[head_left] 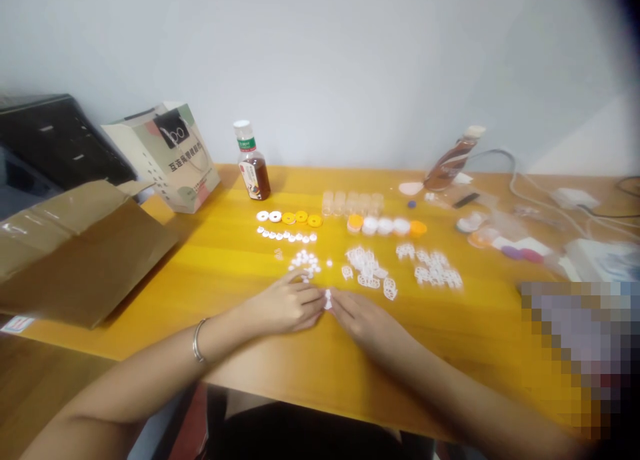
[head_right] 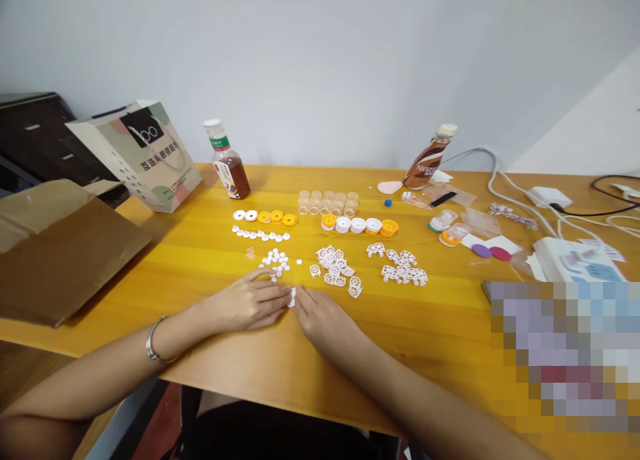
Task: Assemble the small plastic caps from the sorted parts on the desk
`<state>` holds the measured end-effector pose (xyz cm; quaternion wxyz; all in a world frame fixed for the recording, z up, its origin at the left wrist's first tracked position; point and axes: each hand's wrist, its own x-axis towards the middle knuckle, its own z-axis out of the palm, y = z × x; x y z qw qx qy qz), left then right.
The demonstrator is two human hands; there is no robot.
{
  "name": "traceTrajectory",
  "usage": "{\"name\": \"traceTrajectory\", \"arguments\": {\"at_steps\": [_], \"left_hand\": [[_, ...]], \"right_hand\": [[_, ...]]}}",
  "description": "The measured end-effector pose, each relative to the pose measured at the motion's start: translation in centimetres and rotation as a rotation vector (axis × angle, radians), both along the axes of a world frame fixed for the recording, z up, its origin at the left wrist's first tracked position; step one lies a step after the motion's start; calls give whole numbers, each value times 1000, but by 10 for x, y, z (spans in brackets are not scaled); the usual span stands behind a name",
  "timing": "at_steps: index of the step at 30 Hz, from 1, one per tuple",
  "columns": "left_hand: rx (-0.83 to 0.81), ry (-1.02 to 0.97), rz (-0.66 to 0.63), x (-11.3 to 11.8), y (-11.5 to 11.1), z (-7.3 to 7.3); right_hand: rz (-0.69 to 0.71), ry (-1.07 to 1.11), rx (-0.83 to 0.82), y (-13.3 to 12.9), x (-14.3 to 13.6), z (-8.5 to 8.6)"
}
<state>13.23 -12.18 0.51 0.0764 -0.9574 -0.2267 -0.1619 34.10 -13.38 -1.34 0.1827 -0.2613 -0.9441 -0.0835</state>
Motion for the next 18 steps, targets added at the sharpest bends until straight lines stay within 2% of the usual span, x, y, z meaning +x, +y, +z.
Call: {"name": "traceTrajectory", "arguments": {"at_steps": [5,10,15,18], "left_hand": [[-240,-178,161,9,2,-5],[-323,-217,308,19,1,-9],[-382,-250,335,22,0,-10],[-375,-276,311,21,-1,-9]], "right_hand": [[-3,116,-177,4,3,-2],[-19,183,-270,7,1,-2],[-45,273,-386,10,-1,5],[-91,411,-510,12,-2,9]]}}
